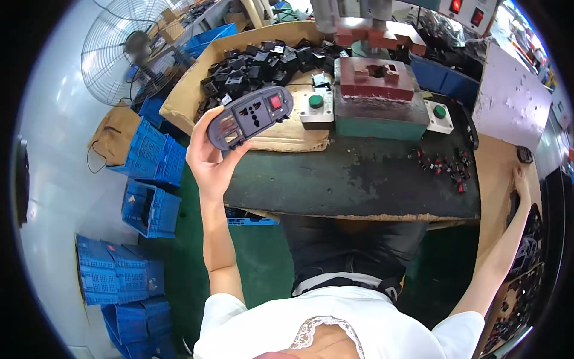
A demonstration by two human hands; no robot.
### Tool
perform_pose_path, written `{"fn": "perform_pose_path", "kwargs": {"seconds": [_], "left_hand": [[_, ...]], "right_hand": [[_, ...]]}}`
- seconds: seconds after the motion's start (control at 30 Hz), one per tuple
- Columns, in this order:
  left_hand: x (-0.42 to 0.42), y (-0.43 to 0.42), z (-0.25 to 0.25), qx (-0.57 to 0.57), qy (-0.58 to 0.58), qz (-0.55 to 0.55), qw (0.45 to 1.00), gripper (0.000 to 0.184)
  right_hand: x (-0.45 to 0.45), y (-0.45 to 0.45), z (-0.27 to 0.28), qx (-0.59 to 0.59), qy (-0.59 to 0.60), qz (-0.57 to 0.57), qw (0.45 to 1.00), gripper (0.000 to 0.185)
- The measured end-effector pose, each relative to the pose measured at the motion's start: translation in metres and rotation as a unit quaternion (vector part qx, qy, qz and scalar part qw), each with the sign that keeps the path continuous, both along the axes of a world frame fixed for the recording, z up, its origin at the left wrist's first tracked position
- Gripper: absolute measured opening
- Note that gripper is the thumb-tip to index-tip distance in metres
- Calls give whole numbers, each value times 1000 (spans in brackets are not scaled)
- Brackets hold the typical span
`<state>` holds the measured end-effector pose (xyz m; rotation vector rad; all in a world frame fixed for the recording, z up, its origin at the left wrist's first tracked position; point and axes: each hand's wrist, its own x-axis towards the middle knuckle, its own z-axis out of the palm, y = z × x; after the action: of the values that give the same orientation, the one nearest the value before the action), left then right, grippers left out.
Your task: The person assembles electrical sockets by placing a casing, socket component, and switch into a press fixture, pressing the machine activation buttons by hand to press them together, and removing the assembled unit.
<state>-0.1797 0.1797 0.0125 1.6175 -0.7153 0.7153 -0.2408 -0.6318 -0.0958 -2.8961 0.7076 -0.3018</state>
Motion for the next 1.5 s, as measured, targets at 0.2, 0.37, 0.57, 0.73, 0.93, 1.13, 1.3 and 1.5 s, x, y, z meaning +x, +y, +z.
{"fn": "perform_pose_path", "kwargs": {"seconds": [0.2, 0.37, 0.57, 0.73, 0.93, 1.13, 1.3, 1.5], "left_hand": [[-22, 32, -13, -94, 34, 30, 995, 64], [-44, 73, -39, -181, 81, 175, 965, 63], [-28, 163, -146, -26, 233, 339, 911, 58], [-39, 222, -247, 287, 357, 435, 775, 55], [-35, 200, -185, 131, 85, 626, 764, 17], [-54, 98, -44, -50, -55, 576, 814, 9], [-34, 59, -27, 60, -154, 500, 850, 7], [3, 18, -19, 179, -162, 428, 871, 11]], "right_hand": [[-23, -34, -16, 69, 7, -28, 997, 47], [-54, -41, -5, 214, 136, 4, 967, 46], [-65, 37, 28, 183, 156, 161, 957, 55], [-44, 138, 81, 29, -99, 230, 968, 61], [-2, 271, 152, 223, -245, 400, 854, 45], [54, 346, 141, 267, -308, 497, 766, 39], [111, 395, 109, 290, -321, 510, 744, 39], [160, 427, 95, 261, -320, 496, 764, 33]]}}
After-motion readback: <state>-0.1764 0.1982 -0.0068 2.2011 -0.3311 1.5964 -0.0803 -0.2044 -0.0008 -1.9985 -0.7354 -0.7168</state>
